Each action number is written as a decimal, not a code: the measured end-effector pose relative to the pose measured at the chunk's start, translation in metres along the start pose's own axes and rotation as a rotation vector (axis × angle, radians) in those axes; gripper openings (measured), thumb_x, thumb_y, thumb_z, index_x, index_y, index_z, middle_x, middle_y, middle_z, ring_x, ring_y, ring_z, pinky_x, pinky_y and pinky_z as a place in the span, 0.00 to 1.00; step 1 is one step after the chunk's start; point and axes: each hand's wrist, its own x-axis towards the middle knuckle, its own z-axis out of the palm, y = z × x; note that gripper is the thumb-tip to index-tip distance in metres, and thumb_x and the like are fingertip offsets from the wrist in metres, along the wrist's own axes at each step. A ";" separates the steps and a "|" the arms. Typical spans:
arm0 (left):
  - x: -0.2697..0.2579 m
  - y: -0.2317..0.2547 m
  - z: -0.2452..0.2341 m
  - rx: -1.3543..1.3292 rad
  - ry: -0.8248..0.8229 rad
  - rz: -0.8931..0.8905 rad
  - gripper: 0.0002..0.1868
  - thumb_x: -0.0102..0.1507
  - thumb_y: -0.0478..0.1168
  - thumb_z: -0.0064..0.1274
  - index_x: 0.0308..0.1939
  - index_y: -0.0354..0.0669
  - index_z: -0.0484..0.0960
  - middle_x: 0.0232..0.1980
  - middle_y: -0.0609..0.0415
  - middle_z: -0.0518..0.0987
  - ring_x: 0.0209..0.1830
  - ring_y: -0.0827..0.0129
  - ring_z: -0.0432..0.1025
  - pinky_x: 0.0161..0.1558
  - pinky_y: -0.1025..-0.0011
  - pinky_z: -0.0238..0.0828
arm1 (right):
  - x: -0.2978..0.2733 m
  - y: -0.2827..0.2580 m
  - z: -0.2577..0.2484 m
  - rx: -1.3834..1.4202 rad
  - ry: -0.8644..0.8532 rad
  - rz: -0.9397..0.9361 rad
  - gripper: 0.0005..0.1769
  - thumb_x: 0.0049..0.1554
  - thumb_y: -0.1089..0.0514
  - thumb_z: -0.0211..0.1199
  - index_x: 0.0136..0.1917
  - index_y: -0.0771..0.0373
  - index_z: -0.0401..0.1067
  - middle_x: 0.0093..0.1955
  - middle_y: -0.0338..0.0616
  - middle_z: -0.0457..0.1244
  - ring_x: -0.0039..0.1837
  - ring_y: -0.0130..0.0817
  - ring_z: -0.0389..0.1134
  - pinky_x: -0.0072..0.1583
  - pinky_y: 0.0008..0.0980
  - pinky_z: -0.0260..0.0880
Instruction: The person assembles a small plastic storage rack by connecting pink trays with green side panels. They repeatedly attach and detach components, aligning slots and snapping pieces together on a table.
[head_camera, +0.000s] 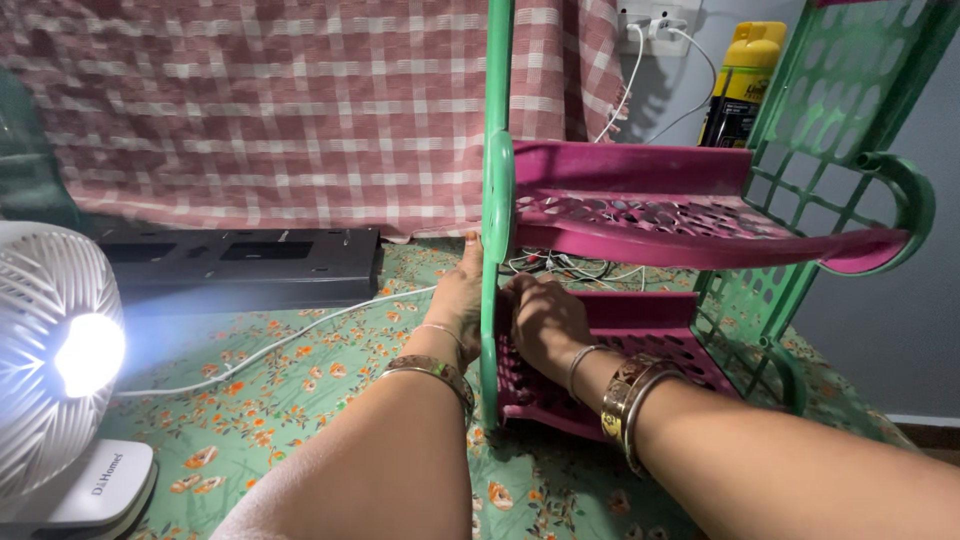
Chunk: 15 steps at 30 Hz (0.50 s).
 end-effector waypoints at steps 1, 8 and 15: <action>0.004 -0.001 -0.002 0.112 0.017 0.062 0.51 0.62 0.80 0.28 0.49 0.33 0.81 0.32 0.51 0.78 0.29 0.66 0.70 0.31 0.64 0.70 | 0.000 0.000 0.001 0.013 -0.010 0.033 0.11 0.62 0.52 0.52 0.56 0.52 0.71 0.49 0.49 0.67 0.54 0.45 0.70 0.57 0.42 0.70; 0.010 -0.006 -0.002 0.105 0.028 0.061 0.51 0.62 0.79 0.29 0.48 0.31 0.82 0.32 0.48 0.79 0.31 0.64 0.70 0.34 0.61 0.71 | 0.001 0.011 0.013 0.002 0.080 -0.053 0.11 0.61 0.54 0.53 0.56 0.53 0.71 0.49 0.47 0.69 0.56 0.45 0.69 0.57 0.41 0.70; -0.019 -0.017 -0.011 -0.369 -0.142 0.073 0.43 0.64 0.69 0.39 0.65 0.36 0.73 0.60 0.49 0.79 0.59 0.64 0.71 0.60 0.63 0.65 | 0.005 0.009 -0.005 0.087 -0.055 0.127 0.24 0.57 0.50 0.60 0.66 0.53 0.65 0.60 0.56 0.64 0.59 0.49 0.67 0.59 0.41 0.70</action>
